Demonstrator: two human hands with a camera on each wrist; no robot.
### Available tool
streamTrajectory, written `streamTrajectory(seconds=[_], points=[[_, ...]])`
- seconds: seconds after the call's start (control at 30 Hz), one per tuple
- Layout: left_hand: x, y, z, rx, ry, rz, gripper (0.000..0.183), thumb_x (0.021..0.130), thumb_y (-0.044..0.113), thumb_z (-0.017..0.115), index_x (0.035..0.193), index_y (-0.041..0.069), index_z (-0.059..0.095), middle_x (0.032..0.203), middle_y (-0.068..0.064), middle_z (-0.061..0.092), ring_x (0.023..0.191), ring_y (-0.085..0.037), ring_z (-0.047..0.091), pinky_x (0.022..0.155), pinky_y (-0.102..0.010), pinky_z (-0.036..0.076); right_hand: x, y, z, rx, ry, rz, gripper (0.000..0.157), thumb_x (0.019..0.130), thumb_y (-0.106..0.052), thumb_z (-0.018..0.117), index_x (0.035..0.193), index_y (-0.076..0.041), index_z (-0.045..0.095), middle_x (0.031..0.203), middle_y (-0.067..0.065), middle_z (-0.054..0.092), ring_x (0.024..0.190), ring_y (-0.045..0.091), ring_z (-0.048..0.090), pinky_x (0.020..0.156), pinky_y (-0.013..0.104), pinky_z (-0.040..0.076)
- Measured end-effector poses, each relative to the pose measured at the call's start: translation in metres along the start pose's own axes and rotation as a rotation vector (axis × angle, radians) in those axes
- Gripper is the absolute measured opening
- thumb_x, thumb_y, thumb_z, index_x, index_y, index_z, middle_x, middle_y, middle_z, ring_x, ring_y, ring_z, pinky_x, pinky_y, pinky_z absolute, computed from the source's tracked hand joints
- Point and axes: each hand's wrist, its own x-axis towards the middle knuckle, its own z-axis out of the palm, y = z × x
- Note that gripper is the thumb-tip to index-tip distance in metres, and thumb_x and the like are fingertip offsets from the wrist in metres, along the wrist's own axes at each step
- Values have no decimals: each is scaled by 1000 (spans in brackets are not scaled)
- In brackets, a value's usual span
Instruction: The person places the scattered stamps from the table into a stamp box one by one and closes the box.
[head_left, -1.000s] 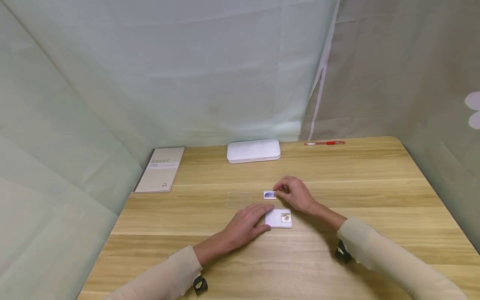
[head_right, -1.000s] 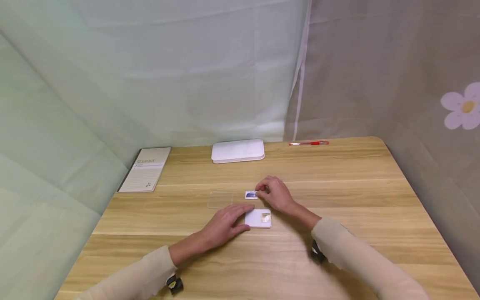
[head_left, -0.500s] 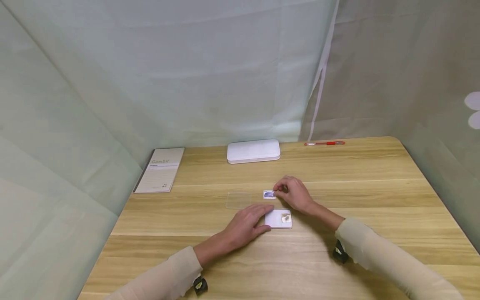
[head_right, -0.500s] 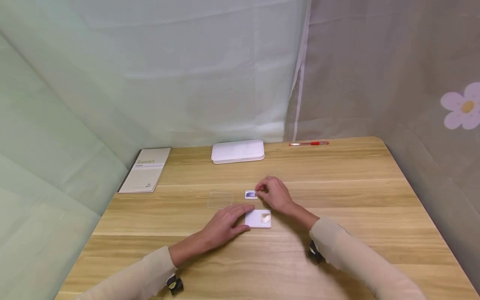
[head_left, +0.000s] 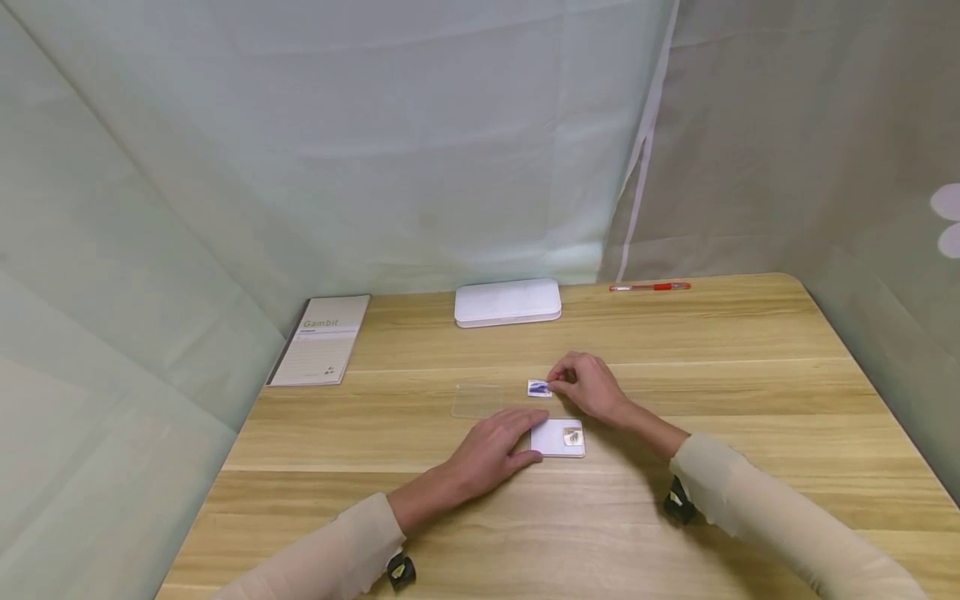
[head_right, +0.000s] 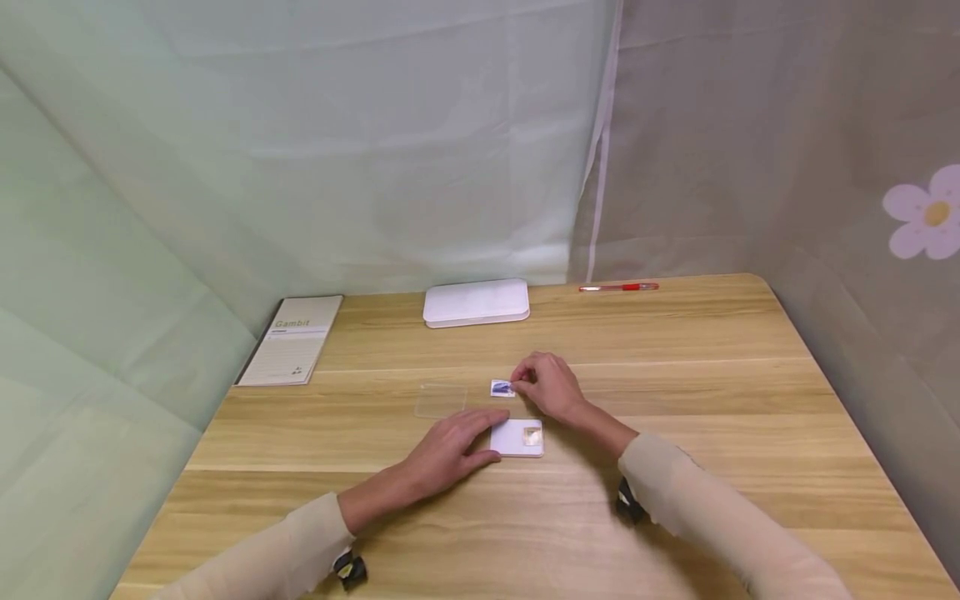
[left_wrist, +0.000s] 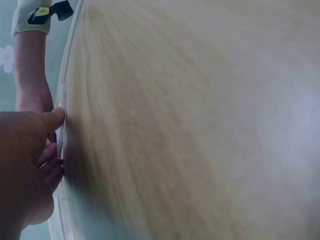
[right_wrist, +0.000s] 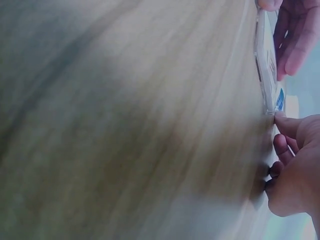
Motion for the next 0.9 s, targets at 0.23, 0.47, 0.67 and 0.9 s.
streamTrajectory(seconds=[0.23, 0.47, 0.67, 0.9], points=[[0, -1, 0, -1, 1, 8, 60, 100, 29, 76, 153, 7, 56, 153, -8, 60, 141, -23, 55, 119, -40, 44, 2, -2, -7, 25, -29, 3, 5, 89, -4, 85, 88, -8, 81, 89, 2, 73, 81, 16, 60, 75, 31, 49], [0, -1, -1, -7, -10, -3, 61, 100, 30, 76, 153, 8, 55, 153, -7, 60, 142, -22, 54, 120, -40, 43, 2, -5, -18, 95, -120, 10, 4, 91, 0, 81, 89, -1, 77, 87, 4, 76, 81, 17, 66, 78, 32, 55], [0, -1, -1, -10, -6, 7, 61, 100, 30, 76, 153, 7, 56, 152, -7, 60, 141, -23, 55, 120, -40, 43, 1, -8, -26, 186, -169, 36, 4, 93, 2, 78, 90, 1, 75, 89, 7, 77, 85, 21, 72, 80, 32, 59], [0, -2, -1, -7, -6, 10, 60, 100, 30, 76, 152, 8, 56, 152, -7, 61, 141, -23, 56, 119, -39, 44, -2, -13, -34, 242, -193, 81, 6, 93, 2, 79, 90, -3, 75, 87, 6, 76, 78, 21, 67, 66, 23, 54]])
